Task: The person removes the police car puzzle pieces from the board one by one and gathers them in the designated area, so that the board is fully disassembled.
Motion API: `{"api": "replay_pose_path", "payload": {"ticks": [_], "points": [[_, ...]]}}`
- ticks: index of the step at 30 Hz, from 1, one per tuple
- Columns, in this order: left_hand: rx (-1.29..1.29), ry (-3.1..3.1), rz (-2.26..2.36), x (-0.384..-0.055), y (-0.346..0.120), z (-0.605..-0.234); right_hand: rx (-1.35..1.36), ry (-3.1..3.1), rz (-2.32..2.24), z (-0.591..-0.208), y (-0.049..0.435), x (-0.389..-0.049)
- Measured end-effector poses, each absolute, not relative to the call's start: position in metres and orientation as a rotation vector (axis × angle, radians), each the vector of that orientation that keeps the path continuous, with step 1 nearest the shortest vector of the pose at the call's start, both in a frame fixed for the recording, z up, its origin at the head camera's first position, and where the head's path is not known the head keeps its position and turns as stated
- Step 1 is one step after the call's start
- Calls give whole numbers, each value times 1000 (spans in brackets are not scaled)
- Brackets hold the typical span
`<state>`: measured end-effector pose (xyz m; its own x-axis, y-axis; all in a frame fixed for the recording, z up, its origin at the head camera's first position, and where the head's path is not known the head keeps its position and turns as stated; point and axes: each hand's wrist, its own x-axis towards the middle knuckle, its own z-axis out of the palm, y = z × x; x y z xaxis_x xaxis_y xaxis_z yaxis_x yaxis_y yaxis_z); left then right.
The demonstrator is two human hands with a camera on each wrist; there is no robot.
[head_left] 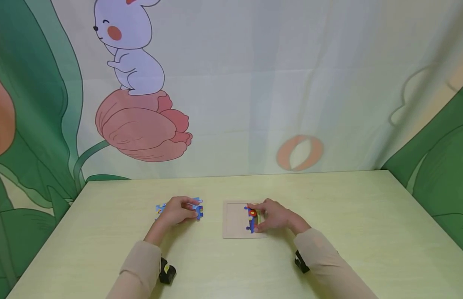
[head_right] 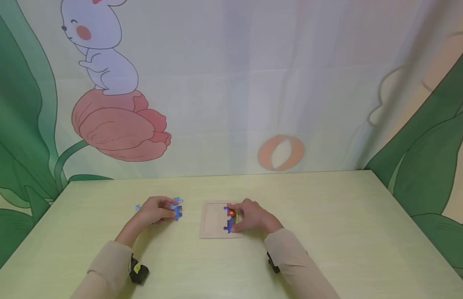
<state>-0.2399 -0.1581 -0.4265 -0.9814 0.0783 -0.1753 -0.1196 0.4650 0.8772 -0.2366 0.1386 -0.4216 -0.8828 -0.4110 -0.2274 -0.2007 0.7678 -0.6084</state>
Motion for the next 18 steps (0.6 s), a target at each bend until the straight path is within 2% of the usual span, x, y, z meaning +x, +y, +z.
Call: {"api": "replay_pose_path", "payload": {"ticks": [18], "points": [[-11, 2638, 1345, -240, -159, -426, -473, 2623, -827, -422, 139, -236]]}}
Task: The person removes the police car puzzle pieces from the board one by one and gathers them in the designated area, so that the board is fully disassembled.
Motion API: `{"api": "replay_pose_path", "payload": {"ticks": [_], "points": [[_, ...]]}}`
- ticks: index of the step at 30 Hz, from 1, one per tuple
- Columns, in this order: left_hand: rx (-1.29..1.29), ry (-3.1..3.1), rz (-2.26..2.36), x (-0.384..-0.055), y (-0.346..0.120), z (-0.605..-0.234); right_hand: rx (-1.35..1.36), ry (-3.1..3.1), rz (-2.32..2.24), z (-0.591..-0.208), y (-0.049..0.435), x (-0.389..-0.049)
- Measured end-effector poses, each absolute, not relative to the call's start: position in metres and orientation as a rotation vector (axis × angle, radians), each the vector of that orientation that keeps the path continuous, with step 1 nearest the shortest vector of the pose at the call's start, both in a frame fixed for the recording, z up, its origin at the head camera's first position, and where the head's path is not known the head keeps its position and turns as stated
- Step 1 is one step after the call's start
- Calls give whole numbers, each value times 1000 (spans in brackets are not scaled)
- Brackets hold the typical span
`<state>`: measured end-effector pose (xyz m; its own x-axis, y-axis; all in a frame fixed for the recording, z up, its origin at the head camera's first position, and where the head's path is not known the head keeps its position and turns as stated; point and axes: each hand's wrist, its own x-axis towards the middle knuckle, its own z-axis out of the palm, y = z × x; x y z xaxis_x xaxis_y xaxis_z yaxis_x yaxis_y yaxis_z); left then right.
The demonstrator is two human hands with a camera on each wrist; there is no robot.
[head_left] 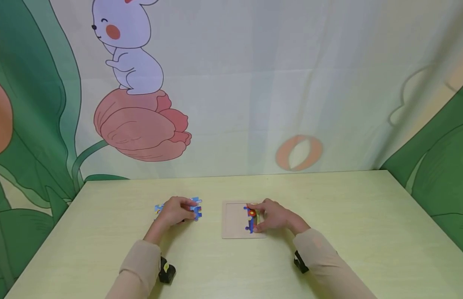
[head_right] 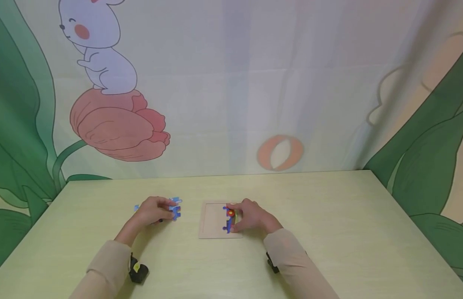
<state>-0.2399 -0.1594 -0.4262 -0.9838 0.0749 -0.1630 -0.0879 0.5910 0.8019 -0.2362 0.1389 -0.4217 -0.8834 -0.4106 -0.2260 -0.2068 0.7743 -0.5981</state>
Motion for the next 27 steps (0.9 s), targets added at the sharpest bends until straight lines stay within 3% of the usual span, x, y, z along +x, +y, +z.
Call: {"api": "replay_pose_path", "payload": {"ticks": [27], "points": [[24, 2681, 1286, -239, -158, -425, -453, 2611, -854, -422, 140, -237]]}}
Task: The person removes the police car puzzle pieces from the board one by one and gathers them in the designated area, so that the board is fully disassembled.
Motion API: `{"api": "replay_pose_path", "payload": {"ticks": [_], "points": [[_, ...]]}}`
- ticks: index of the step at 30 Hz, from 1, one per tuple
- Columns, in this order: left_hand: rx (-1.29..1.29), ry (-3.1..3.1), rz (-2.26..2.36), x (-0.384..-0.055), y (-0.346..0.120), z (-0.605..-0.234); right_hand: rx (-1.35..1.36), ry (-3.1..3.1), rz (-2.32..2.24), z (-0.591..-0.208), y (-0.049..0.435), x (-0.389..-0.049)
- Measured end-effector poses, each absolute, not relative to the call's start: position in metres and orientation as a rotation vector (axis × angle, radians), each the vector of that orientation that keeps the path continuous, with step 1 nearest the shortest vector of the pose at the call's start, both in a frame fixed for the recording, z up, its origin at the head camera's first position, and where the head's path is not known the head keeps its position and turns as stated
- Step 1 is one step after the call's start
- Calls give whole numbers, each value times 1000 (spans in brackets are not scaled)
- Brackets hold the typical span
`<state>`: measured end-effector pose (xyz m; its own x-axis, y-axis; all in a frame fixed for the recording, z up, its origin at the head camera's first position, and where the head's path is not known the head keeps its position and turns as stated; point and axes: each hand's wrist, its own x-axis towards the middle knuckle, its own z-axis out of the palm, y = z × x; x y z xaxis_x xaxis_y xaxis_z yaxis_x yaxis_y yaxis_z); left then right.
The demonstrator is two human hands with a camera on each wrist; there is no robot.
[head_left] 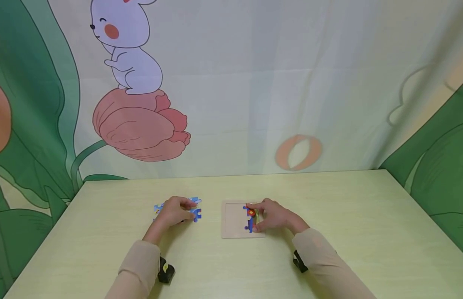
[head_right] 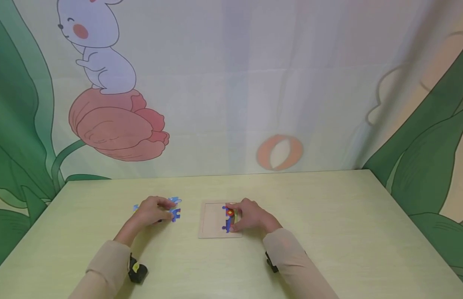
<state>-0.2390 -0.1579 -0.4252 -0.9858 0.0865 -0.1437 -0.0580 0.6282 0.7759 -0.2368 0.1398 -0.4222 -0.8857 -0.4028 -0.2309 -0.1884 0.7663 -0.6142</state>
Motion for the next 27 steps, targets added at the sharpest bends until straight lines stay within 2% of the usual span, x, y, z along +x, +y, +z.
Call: {"api": "replay_pose_path", "payload": {"ticks": [8, 18, 27], "points": [[120, 2674, 1325, -230, -148, -420, -502, 2593, -884, -422, 141, -236], [290, 2586, 1330, -217, -101, -416, -597, 2596, -970, -424, 154, -239], [243, 2450, 1369, -209, -56, -412, -582, 2584, -985, -422, 160, -236]]}}
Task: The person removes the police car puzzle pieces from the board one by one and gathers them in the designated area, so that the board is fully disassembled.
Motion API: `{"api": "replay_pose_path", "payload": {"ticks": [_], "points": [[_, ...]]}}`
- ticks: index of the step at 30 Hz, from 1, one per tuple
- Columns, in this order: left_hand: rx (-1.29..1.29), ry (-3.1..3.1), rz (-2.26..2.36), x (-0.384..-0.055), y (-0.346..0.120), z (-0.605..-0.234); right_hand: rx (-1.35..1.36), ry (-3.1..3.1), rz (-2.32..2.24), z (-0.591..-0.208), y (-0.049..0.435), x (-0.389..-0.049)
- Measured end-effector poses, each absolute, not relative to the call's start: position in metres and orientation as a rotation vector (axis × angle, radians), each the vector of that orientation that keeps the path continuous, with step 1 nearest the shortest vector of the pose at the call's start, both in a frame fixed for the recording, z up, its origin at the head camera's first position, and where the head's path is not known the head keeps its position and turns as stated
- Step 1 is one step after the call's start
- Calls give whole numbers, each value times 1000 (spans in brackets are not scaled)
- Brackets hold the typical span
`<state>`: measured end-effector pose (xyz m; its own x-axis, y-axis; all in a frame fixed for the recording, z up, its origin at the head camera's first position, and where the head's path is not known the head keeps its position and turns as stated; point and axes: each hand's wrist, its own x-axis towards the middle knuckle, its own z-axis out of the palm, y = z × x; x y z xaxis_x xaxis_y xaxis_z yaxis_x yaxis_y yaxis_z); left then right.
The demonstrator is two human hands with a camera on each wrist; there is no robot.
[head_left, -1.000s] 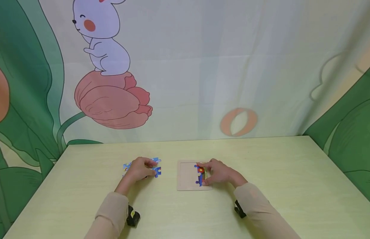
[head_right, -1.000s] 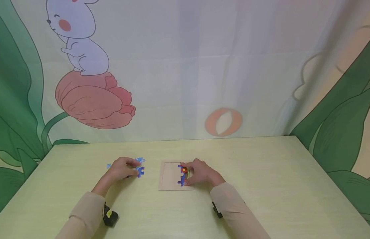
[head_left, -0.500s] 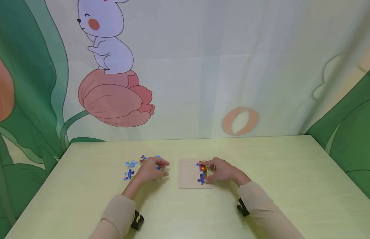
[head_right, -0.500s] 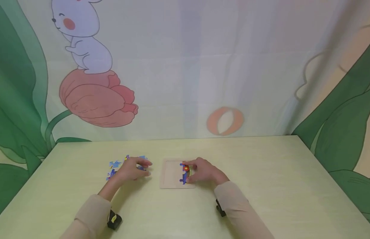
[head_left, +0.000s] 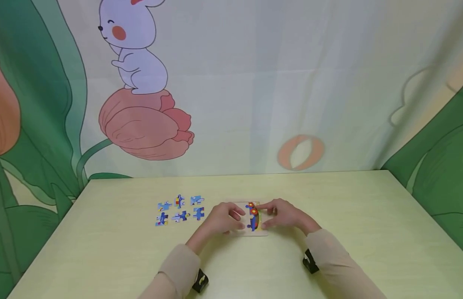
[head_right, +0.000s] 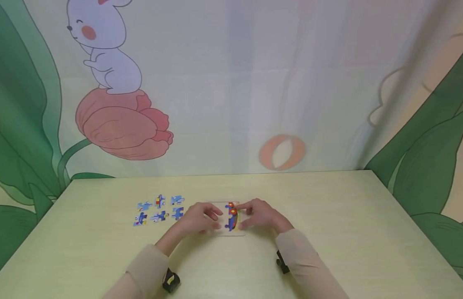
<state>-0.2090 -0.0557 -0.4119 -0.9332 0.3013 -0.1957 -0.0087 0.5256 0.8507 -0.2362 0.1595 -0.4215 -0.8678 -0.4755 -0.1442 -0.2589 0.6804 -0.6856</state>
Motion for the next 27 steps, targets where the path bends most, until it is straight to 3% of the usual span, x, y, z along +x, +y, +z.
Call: {"api": "replay_pose_path", "payload": {"ticks": [19, 27], "points": [[133, 2759, 973, -207, -14, -417, -609, 2589, -946, -423, 161, -233], [201, 2761, 1049, -206, -13, -418, -588, 2602, -906, -420, 159, -232]]}}
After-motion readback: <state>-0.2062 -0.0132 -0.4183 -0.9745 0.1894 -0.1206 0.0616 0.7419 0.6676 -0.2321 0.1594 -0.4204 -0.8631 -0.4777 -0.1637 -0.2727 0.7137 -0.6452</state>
